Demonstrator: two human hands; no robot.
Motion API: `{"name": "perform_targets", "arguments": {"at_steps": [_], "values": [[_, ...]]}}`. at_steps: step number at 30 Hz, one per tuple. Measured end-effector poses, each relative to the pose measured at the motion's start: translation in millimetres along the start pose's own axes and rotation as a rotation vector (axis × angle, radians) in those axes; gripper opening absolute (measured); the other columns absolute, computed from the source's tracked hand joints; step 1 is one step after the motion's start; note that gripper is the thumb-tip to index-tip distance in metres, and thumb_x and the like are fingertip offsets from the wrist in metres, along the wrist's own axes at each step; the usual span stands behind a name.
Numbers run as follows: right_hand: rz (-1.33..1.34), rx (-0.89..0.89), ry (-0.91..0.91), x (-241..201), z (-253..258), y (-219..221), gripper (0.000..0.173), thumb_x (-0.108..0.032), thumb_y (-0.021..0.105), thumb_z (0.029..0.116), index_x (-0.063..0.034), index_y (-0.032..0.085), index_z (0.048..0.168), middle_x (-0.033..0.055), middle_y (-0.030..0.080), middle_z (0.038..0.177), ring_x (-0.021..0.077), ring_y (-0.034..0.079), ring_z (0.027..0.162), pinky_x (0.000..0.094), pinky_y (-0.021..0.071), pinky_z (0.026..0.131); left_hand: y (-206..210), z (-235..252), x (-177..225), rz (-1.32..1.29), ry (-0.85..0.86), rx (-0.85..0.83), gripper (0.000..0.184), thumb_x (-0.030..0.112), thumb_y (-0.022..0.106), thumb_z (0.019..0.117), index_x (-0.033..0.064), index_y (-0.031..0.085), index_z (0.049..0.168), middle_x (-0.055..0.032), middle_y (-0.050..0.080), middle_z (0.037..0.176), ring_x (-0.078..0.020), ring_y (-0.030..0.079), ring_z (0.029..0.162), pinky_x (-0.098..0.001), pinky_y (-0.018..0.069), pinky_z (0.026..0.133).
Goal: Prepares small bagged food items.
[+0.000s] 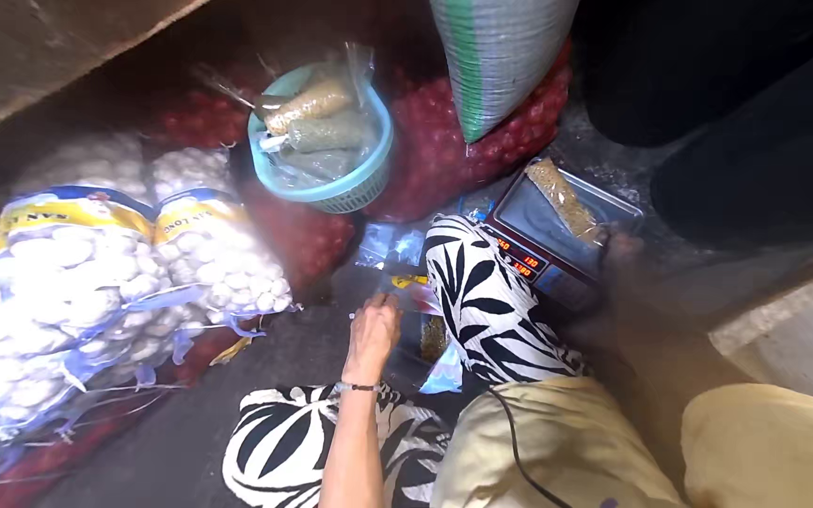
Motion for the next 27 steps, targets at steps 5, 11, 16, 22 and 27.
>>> {"name": "perform_targets", "arguments": {"at_steps": [5,11,16,22,27], "values": [[-0.398,0.032,-0.612,40.6,196.0,40.9,0.032,-0.019,0.064,0.0988,0.0076,0.070,0.115,0.0341,0.066,0.117,0.0489,0.064,0.111,0.0652,0.0496,0.094,-4.2,-0.7,3.0,0.004,0.019,-0.004,0.033,0.017,0.055,0.1046,0.0018,0.065,0.132,-0.0217,0.063,0.134,-0.0386,0.062,0.124,-0.0541,0.0483,0.104],[-0.638,-0.161,-0.721,-76.6,165.6,51.9,0.022,-0.013,0.067,0.0957,0.0019,0.073,0.111,0.0351,0.066,0.118,0.0545,0.059,0.117,0.0739,0.0421,0.097,-9.7,-5.3,-2.0,-0.037,0.049,0.045,0.033,0.017,0.056,0.1042,0.0001,0.065,0.131,-0.0232,0.063,0.133,-0.0402,0.061,0.125,-0.0557,0.0478,0.104],[-0.789,-0.188,-1.011,-157.6,81.1,67.1,0.017,-0.010,0.065,0.0965,-0.0024,0.075,0.108,0.0330,0.067,0.115,0.0545,0.061,0.114,0.0755,0.0432,0.093,-7.1,-9.6,-22.3,-0.042,-0.003,0.024,0.033,0.018,0.055,0.1046,0.0022,0.065,0.132,-0.0224,0.062,0.136,-0.0396,0.060,0.127,-0.0563,0.0475,0.105],[-0.945,-0.349,-1.632,-194.9,-38.3,64.9,0.010,-0.003,0.067,0.0962,0.0006,0.074,0.102,0.0327,0.070,0.104,0.0572,0.064,0.104,0.0787,0.0441,0.088,-9.3,-16.4,-28.5,-0.096,0.022,0.066,0.033,0.015,0.056,0.1032,-0.0002,0.064,0.131,-0.0238,0.061,0.136,-0.0410,0.059,0.127,-0.0565,0.0485,0.104],[-0.739,-0.571,-2.120,-179.3,-128.4,34.8,0.012,0.009,0.063,0.0904,0.0069,0.073,0.095,0.0289,0.069,0.093,0.0502,0.067,0.090,0.0706,0.0492,0.080,-13.7,-18.0,-35.0,-0.165,0.043,0.177,0.032,0.015,0.058,0.1019,0.0017,0.066,0.130,-0.0209,0.058,0.141,-0.0391,0.055,0.133,-0.0548,0.0467,0.107]]}}
Point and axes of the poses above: each hand's wrist, its own z-axis towards the middle knuckle, its own y-axis out of the palm, x = y × z, the point moved 4 cm from there along z, towards the middle knuckle
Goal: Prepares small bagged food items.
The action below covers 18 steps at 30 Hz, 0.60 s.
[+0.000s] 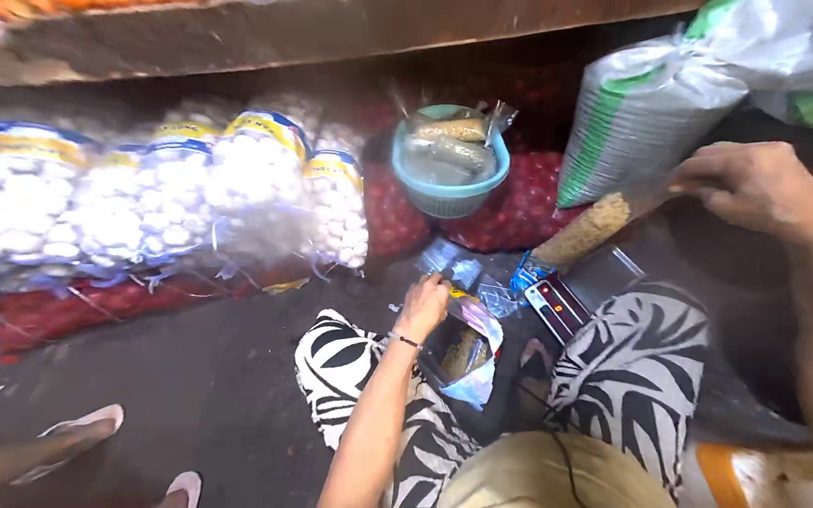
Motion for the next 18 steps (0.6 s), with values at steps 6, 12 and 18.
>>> {"name": "perform_targets", "arguments": {"at_steps": [6,12,18], "values": [[0.139,0.146,-0.411,-96.4,11.7,-3.8,0.023,-0.006,0.055,0.0915,-0.0021,0.077,0.092,0.0145,0.071,0.089,0.0338,0.067,0.087,0.0517,0.0536,0.077,-22.0,-13.1,-19.5,-0.430,-0.003,0.393,0.027,0.014,0.061,0.1011,0.0007,0.070,0.123,-0.0186,0.062,0.138,-0.0293,0.063,0.124,-0.0447,0.0513,0.105],[0.338,-0.173,-0.495,-175.7,17.7,106.1,0.015,-0.001,0.070,0.0834,-0.0123,0.079,0.086,0.0035,0.074,0.088,0.0282,0.069,0.096,0.0507,0.0553,0.081,-19.6,-41.1,-20.0,-0.827,0.030,0.699,0.023,0.005,0.060,0.0984,-0.0034,0.069,0.119,-0.0159,0.067,0.127,-0.0186,0.068,0.113,-0.0348,0.0574,0.096],[0.492,-0.629,-0.237,-223.5,-51.0,297.9,0.020,0.002,0.065,0.0892,0.0016,0.075,0.107,0.0236,0.070,0.116,0.0466,0.060,0.119,0.0650,0.0474,0.098,19.3,-58.2,-25.0,-0.715,-0.026,0.480,0.023,0.001,0.059,0.0968,-0.0039,0.071,0.116,-0.0188,0.064,0.133,-0.0220,0.065,0.120,-0.0348,0.0552,0.100]]}}
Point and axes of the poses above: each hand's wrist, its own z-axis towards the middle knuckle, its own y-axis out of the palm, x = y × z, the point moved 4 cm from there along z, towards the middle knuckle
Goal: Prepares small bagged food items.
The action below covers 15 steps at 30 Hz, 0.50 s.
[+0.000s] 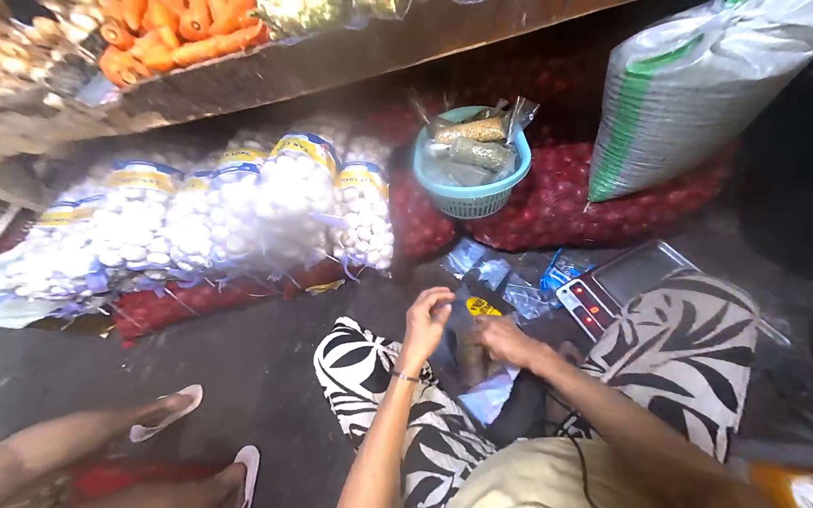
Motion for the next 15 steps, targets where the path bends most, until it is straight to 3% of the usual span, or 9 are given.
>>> {"name": "perform_targets", "arguments": {"at_steps": [1,3,7,12,15], "values": [[-0.022,0.060,-0.041,-0.9,-4.3,10.6,0.020,0.005,0.065,0.0879,0.0023,0.075,0.105,0.0225,0.071,0.113,0.0450,0.063,0.116,0.0626,0.0492,0.097,2.6,-4.8,-1.5,0.050,-0.018,-0.074,0.024,-0.001,0.058,0.0956,-0.0025,0.072,0.116,-0.0187,0.063,0.137,-0.0233,0.063,0.122,-0.0360,0.0543,0.101],[-0.091,0.275,-0.159,-3.9,-16.3,21.7,0.015,0.006,0.068,0.0839,0.0005,0.076,0.096,0.0180,0.074,0.100,0.0394,0.071,0.098,0.0562,0.0583,0.081,11.8,-17.4,-4.6,0.160,-0.053,-0.242,0.030,-0.006,0.057,0.0918,0.0012,0.073,0.116,-0.0189,0.056,0.145,-0.0278,0.058,0.129,-0.0404,0.0509,0.105],[-0.171,0.488,-0.272,-5.8,-31.6,23.6,0.012,0.003,0.068,0.0840,-0.0030,0.075,0.091,0.0138,0.073,0.091,0.0310,0.073,0.077,0.0468,0.0612,0.064,37.1,-29.0,-13.4,0.326,-0.114,-0.466,0.040,-0.009,0.065,0.0827,0.0057,0.074,0.118,-0.0218,0.044,0.155,-0.0412,0.042,0.142,-0.0537,0.0372,0.116],[-0.147,0.458,-0.191,0.0,-39.0,23.1,0.014,0.003,0.067,0.0824,-0.0008,0.073,0.094,0.0154,0.071,0.088,0.0316,0.070,0.065,0.0475,0.0582,0.055,61.0,-31.4,-34.8,0.575,-0.134,-0.579,0.026,0.011,0.071,0.0906,0.0074,0.077,0.115,-0.0198,0.038,0.161,-0.0419,0.032,0.148,-0.0537,0.0343,0.118],[-0.069,0.248,-0.066,2.9,-36.7,22.8,0.017,-0.001,0.059,0.0937,0.0002,0.070,0.107,0.0189,0.072,0.101,0.0373,0.073,0.081,0.0542,0.0593,0.068,61.8,-31.5,-32.9,0.644,0.007,-0.501,0.017,0.016,0.069,0.0943,0.0068,0.080,0.104,-0.0180,0.041,0.160,-0.0426,0.028,0.151,-0.0590,0.0352,0.115]]}}
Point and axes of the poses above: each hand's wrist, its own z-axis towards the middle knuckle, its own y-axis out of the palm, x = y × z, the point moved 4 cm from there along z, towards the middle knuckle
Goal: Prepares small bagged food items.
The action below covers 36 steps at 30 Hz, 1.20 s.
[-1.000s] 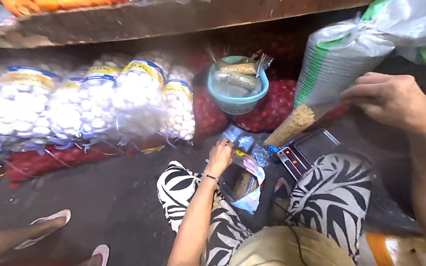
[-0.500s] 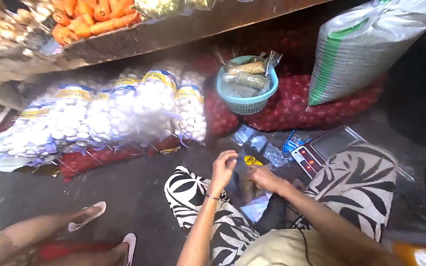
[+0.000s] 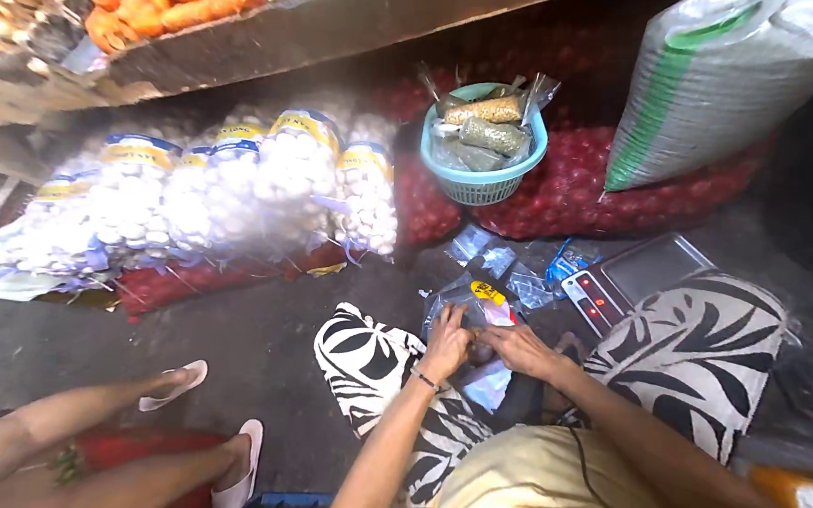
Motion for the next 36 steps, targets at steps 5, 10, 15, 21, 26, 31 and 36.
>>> {"name": "perform_targets", "arguments": {"at_steps": [5,10,15,21,26,31,36], "values": [[-0.100,-0.277,0.151,18.0,8.5,1.8,0.023,-0.005,0.059,0.0981,0.0006,0.069,0.119,0.0243,0.066,0.120,0.0453,0.064,0.111,0.0597,0.0530,0.089,4.4,-12.7,8.4,0.058,0.312,0.232,0.017,0.008,0.070,0.0905,0.0114,0.081,0.103,-0.0137,0.058,0.147,-0.0407,0.045,0.143,-0.0619,0.0360,0.114],[-0.247,0.079,0.010,4.5,8.9,-20.7,0.014,0.002,0.060,0.0918,0.0023,0.074,0.091,0.0236,0.067,0.117,0.0420,0.065,0.108,0.0543,0.0547,0.087,-7.0,-28.3,12.9,0.152,0.403,0.364,0.011,-0.001,0.070,0.0849,0.0054,0.078,0.088,-0.0147,0.067,0.132,-0.0379,0.059,0.129,-0.0603,0.0446,0.107],[-0.261,0.184,0.041,-10.6,-1.0,-41.4,0.010,-0.006,0.064,0.0921,-0.0018,0.073,0.090,0.0201,0.068,0.099,0.0392,0.069,0.092,0.0513,0.0582,0.071,-18.1,-53.0,24.9,0.234,0.254,0.503,0.009,0.004,0.069,0.0861,0.0088,0.076,0.084,-0.0073,0.075,0.100,-0.0279,0.072,0.099,-0.0528,0.0523,0.099],[0.012,-0.304,0.275,13.5,13.7,-8.0,0.027,-0.005,0.056,0.0993,0.0023,0.067,0.123,0.0253,0.065,0.123,0.0443,0.068,0.104,0.0609,0.0549,0.086,13.5,-27.5,14.4,0.107,-0.150,0.206,0.018,0.001,0.060,0.0923,-0.0040,0.076,0.100,-0.0206,0.073,0.107,-0.0378,0.069,0.107,-0.0525,0.0485,0.103],[0.239,0.025,0.101,-5.6,28.3,-75.0,0.015,-0.010,0.068,0.0932,0.0046,0.070,0.097,0.0215,0.065,0.120,0.0337,0.069,0.100,0.0504,0.0572,0.084,-60.9,-44.1,26.3,0.007,0.144,0.643,0.005,-0.001,0.069,0.0853,0.0001,0.073,0.083,-0.0130,0.074,0.087,-0.0292,0.074,0.089,-0.0596,0.0448,0.108],[0.593,0.271,-0.259,-56.6,47.6,-147.3,0.017,-0.012,0.070,0.0904,0.0004,0.066,0.079,0.0106,0.069,0.094,0.0061,0.064,0.088,0.0188,0.0521,0.078,-142.9,-69.8,75.6,-0.055,0.431,0.999,0.015,0.012,0.064,0.0953,0.0140,0.075,0.085,-0.0009,0.075,0.093,-0.0151,0.071,0.094,-0.0535,0.0392,0.112],[0.633,0.473,-0.490,-99.9,58.8,-221.2,0.014,-0.008,0.070,0.0936,0.0026,0.068,0.084,0.0093,0.071,0.090,0.0057,0.068,0.088,0.0189,0.0557,0.081,-171.3,-56.1,72.7,-0.600,0.604,0.874,0.093,0.067,0.075,0.0811,0.0070,0.049,0.147,-0.0094,0.055,0.145,-0.0168,0.056,0.130,-0.0380,0.0488,0.110]]}}
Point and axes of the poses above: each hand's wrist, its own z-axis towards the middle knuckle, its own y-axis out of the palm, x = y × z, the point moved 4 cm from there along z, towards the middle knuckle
